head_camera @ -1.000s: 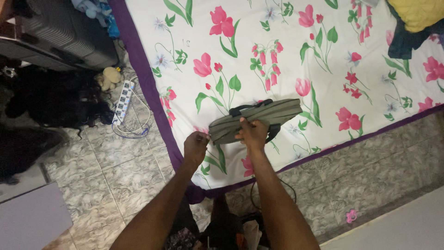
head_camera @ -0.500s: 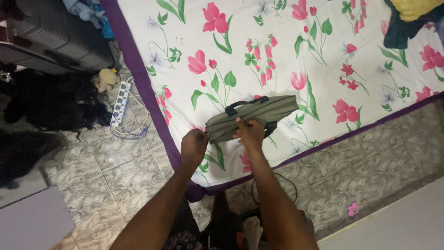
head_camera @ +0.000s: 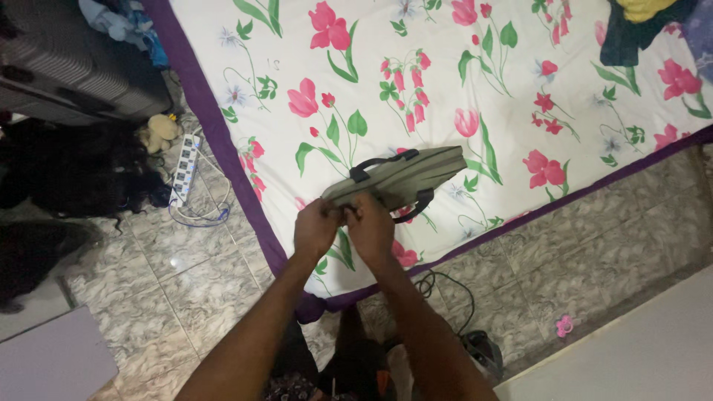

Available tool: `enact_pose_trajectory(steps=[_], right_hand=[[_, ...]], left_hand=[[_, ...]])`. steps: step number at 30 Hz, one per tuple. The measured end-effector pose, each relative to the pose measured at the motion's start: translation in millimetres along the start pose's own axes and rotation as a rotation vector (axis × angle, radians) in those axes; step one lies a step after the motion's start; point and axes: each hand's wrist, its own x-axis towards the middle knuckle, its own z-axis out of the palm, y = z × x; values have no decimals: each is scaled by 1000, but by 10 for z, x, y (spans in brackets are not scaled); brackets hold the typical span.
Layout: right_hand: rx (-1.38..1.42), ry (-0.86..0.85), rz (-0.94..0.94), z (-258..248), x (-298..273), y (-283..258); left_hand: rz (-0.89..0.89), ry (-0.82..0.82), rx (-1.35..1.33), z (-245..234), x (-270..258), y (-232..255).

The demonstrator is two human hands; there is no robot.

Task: The person packs a small green bag with a laptop, a metal tumbler, a checkered pouch, and a small round container. They place the items into the bag, close it, and then remove the items to place them on a nearby table.

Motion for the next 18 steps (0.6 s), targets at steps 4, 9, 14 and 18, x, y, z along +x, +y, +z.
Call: enact_pose_trajectory(steps=[4, 9, 14, 18], right_hand=[[65, 97, -319, -34, -76, -74], [152, 14, -290, -65, -42, -32], [44, -16, -279, -17, 31, 39], [-43, -54, -267, 30, 62, 41]], left_hand=[[-76, -176, 288, -55, 60, 433], [-68, -250, 446, -148, 56, 743], [-31, -323, 370, -257, 63, 578], [154, -203, 261, -244, 54, 338]])
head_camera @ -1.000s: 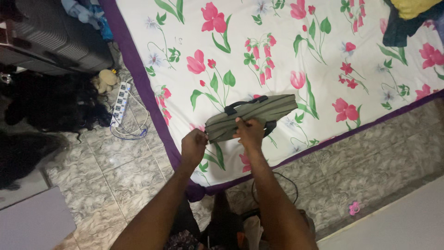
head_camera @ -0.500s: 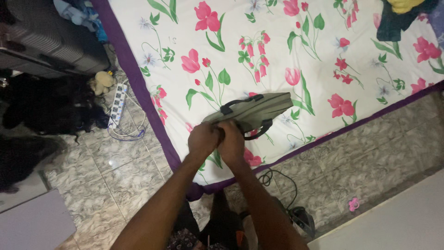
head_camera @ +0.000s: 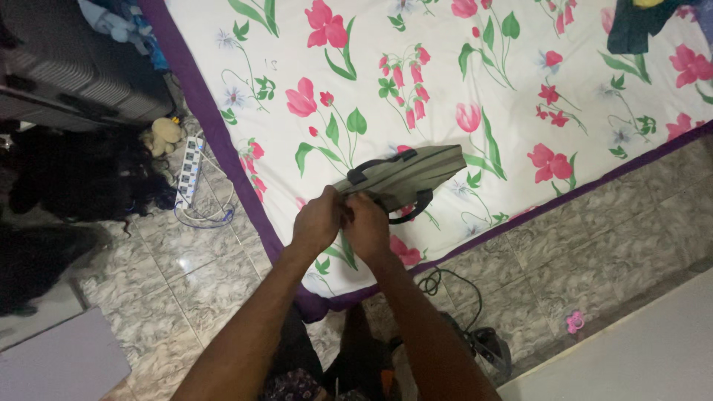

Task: The person packs a small green bag with a laptop, a metal tumbler, a checkered pouch, and a small round container. They place the items into the bag, close it, and then remove the items to place them on a nearby table.

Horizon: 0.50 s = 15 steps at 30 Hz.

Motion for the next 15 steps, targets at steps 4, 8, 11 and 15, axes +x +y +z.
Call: enact_pose_trajectory(steps=[4, 8, 11, 15], right_hand=[[-71, -6, -24, 32, 36, -21], [-158, -18, 106, 76, 24, 45], [-243, 139, 61, -6, 49, 290], [-333, 264, 253, -437, 217, 904]], left_hand=[[-41, 9, 26, -7, -18, -42], [-163, -28, 92, -100, 25, -12], [-144, 30, 41, -148, 29, -61], [8, 84, 148, -92, 23, -144]])
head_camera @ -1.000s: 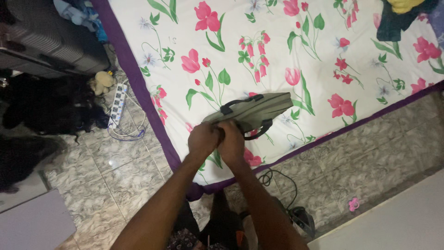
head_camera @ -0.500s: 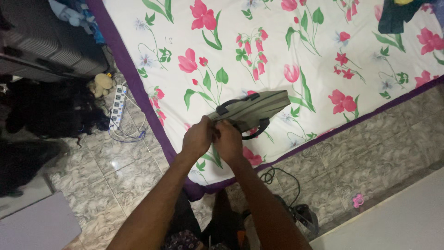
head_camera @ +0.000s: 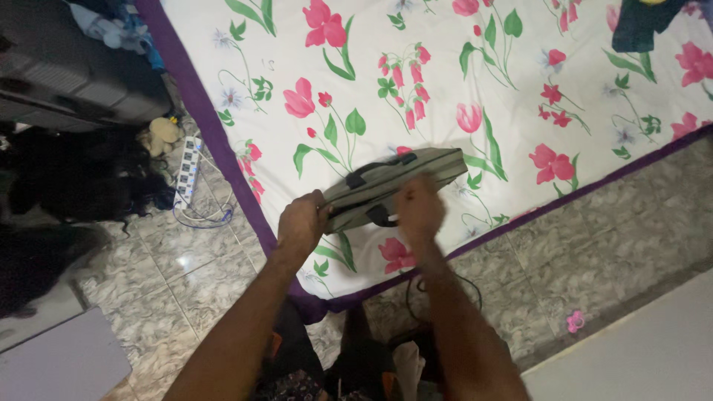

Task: The person packs a small green bag with a laptop, a metal tumbler, a checkered pouch, and a small round container. They place the items into the bag, close it, and then remove the items to place them on a nearby table.

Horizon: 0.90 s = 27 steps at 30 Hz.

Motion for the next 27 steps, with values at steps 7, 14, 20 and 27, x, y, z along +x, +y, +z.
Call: enact_pose_trajectory(steps=[7, 14, 20, 27], right_hand=[[-14, 112, 156, -662, 798, 838], [-1, -10, -503, -605, 438, 227], [-67, -338, -471, -466, 102, -224], [-290, -586, -444, -573, -190, -192]], left_hand=[[-98, 11, -1, 72, -18, 43], [-242, 87, -42, 65, -55, 187], [125, 179, -201, 27, -139, 273], [147, 136, -167, -41, -40, 328]])
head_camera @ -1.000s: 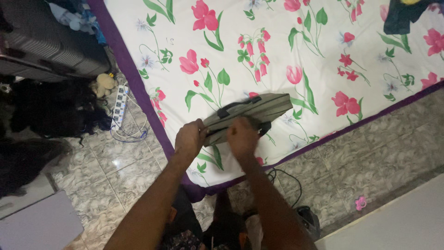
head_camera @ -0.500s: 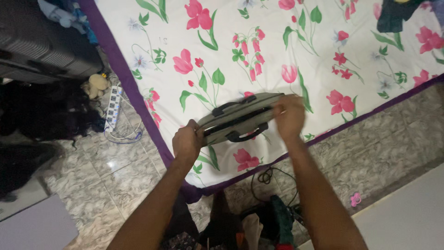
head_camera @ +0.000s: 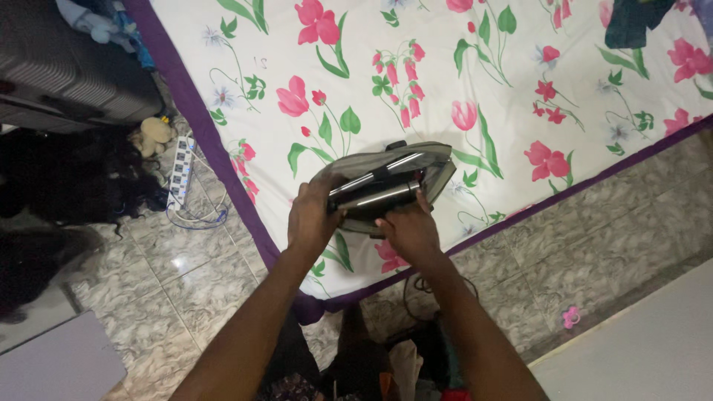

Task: The person packs a small green bag with a laptop, a metal tumbler, a checkered pouch, and a small round container. They place the items into the bag, close it, and then remove the items to place them on a nearby table.

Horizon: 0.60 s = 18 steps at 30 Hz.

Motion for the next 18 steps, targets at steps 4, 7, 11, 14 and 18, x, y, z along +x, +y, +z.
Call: enact_pose_trajectory(steps=[4, 7, 11, 14, 18], right_hand=[[82, 171, -60, -52, -62, 61], [186, 53, 192, 15, 44, 73], [630, 439, 233, 289, 338, 135], [829, 576, 242, 565, 647, 204], [491, 765, 79, 847, 787, 253]], left_hand=[[25, 15, 87, 40, 204, -31], [71, -37, 225, 71, 282, -47], [13, -144, 357, 92, 313, -66], [25, -156, 430, 129, 308, -87], [76, -134, 482, 164, 348, -207]])
